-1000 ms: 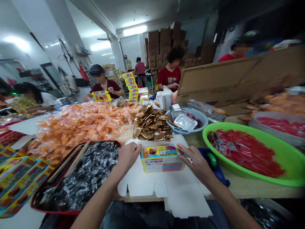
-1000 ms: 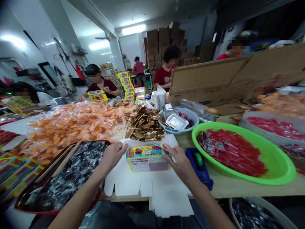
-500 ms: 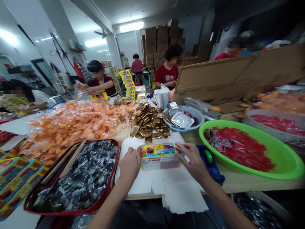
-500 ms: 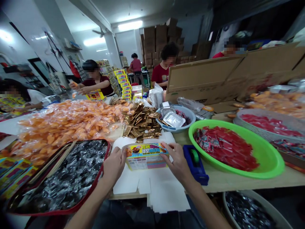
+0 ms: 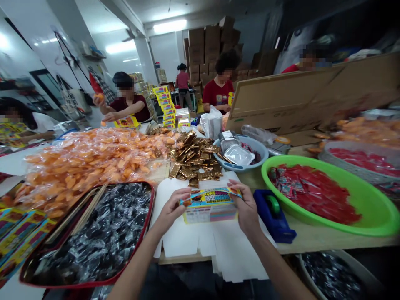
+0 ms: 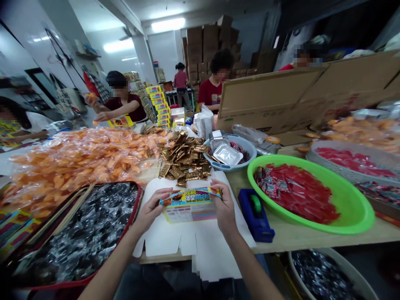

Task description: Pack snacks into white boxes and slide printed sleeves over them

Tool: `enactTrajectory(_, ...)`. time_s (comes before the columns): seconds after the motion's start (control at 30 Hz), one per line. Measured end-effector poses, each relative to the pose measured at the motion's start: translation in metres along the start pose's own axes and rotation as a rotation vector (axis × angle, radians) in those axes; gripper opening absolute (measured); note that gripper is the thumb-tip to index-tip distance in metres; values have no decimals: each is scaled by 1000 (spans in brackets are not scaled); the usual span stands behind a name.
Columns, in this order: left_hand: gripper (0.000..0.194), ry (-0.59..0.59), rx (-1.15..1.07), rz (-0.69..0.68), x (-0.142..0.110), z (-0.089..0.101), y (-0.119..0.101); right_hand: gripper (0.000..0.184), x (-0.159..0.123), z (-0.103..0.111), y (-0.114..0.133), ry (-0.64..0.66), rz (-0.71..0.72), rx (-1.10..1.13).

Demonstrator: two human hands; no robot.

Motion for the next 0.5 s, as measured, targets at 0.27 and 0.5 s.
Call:
enactTrajectory(0.27,26,179,169,-117,6,9,-14,22,9,13,12,562,112,-277)
enactTrajectory(0.5,31,179,276,-106,13,14,-28,20,14,13,12,566,132,-222)
Point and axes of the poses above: each hand's wrist, its own x-axis towards the middle knuckle, its own z-axis out of the back of the hand, y = z × x, the point moved 6 cm from there along x, towards the middle knuckle, and after that the axes turned 7 degrees about x, right-handed, at the moved point
